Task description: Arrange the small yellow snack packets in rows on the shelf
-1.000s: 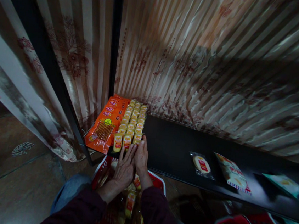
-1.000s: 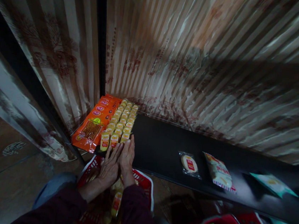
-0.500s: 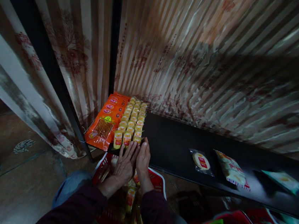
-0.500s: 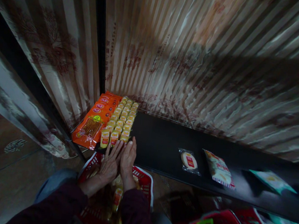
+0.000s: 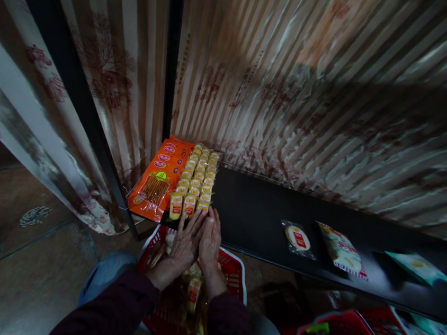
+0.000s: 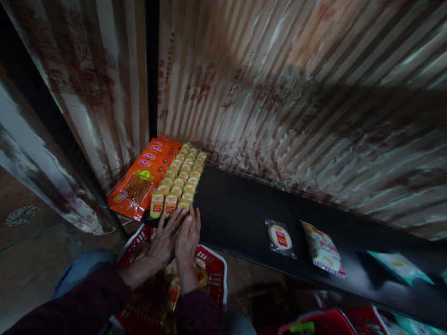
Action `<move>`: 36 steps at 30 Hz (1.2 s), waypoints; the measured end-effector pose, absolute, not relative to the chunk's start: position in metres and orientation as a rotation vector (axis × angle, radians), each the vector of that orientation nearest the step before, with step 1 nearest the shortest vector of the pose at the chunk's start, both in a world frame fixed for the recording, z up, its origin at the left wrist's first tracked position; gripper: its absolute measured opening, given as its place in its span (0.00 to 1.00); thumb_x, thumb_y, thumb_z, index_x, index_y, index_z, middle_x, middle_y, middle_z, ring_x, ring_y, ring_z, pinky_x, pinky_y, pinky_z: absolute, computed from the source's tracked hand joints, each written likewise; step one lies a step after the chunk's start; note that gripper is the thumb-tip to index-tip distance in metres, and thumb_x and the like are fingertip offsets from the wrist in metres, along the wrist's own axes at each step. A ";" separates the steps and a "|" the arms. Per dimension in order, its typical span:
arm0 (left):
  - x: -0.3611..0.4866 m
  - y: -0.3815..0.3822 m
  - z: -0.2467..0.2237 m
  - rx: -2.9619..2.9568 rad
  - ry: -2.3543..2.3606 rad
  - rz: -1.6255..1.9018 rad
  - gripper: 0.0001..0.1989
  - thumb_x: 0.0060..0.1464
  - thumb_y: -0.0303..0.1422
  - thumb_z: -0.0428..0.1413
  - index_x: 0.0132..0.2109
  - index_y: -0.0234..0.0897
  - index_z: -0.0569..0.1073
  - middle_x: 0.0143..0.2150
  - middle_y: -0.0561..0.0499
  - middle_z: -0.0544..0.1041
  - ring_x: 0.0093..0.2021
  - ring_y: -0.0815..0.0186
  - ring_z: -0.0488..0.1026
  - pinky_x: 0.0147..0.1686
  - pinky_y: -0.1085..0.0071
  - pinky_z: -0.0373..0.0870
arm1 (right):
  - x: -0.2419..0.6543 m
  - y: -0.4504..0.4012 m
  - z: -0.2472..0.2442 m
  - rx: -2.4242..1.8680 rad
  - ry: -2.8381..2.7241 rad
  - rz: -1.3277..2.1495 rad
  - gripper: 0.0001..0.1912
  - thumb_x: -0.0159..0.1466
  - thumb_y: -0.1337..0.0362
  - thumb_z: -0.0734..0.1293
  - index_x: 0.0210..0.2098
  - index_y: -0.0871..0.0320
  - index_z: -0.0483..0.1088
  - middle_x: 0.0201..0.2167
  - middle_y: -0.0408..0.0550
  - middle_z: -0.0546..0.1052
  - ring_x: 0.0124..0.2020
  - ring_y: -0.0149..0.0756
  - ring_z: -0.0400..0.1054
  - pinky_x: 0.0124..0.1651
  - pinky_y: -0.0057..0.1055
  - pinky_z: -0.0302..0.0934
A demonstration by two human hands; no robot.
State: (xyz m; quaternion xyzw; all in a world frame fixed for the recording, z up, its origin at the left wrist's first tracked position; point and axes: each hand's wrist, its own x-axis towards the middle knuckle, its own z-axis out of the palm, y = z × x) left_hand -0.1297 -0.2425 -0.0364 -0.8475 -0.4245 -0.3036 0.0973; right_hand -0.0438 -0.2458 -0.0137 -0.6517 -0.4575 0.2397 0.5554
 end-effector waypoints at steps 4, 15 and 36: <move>-0.130 -0.239 -0.037 -2.509 -1.244 -0.894 0.25 0.64 0.33 0.44 0.67 0.39 0.54 0.68 0.48 0.58 0.70 0.61 0.46 0.67 0.50 0.43 | -0.044 -0.244 -0.011 -1.542 -1.107 0.555 0.34 0.67 0.45 0.50 0.59 0.62 0.65 0.63 0.56 0.62 0.66 0.40 0.51 0.68 0.44 0.44; -0.130 -0.233 -0.039 -2.595 -1.229 -0.907 0.25 0.63 0.30 0.46 0.66 0.41 0.56 0.69 0.50 0.56 0.71 0.61 0.42 0.68 0.48 0.34 | -0.044 -0.238 -0.009 -1.544 -1.073 0.594 0.36 0.66 0.44 0.50 0.61 0.64 0.61 0.62 0.60 0.65 0.64 0.43 0.57 0.66 0.47 0.47; -0.132 -0.229 -0.039 -2.511 -1.228 -0.908 0.27 0.62 0.31 0.45 0.67 0.38 0.53 0.68 0.46 0.59 0.70 0.59 0.45 0.67 0.49 0.39 | -0.056 -0.240 0.001 -1.583 -0.975 0.631 0.38 0.65 0.43 0.52 0.63 0.65 0.57 0.63 0.61 0.62 0.64 0.44 0.56 0.66 0.44 0.48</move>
